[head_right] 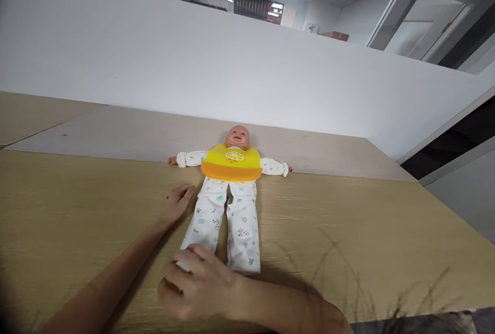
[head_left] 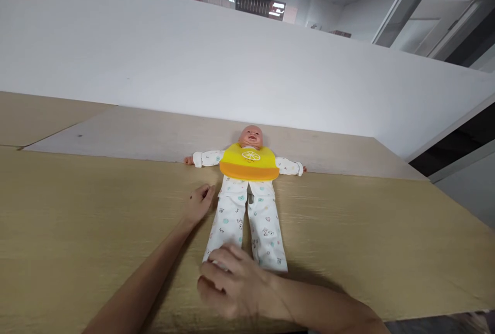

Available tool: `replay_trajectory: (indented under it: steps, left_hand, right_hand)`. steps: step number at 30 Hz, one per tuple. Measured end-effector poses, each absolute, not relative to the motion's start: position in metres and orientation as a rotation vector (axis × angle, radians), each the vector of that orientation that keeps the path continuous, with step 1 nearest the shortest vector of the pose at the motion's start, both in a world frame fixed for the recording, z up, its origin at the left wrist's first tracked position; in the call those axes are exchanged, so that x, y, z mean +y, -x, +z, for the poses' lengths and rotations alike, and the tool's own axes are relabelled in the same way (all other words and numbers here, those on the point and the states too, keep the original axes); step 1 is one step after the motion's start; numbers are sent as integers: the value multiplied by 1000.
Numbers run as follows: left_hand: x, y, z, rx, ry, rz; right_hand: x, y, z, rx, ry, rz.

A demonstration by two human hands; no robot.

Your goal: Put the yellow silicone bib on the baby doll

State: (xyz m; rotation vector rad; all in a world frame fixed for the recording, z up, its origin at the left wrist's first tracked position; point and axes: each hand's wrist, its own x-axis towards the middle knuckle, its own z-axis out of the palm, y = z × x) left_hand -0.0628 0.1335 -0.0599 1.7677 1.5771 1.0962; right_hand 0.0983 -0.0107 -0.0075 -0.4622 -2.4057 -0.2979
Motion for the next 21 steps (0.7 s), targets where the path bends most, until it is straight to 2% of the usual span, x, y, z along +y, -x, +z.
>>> replay_trajectory:
  steps: [4,8,11,15,21]
  left_hand:
    - [134,64,-61,1568,-1775,1093]
    - [134,64,-62,1587,-1792,1059]
    - [134,64,-62,1560,-1811,1049]
    - [137,65,-61,1587,-1785,1016]
    - [137,64,-58,1578,-1805,1004]
  right_hand:
    - [27,-159,-4,-2153,655,-337]
    - [73,-257,-35,-1800,1329,-97]
    - [97,-316,-63,-1640,1601,4]
    - [110,-340,-80,-1536,1773,166]
    - [110,-332,-77,-1578,1877,344]
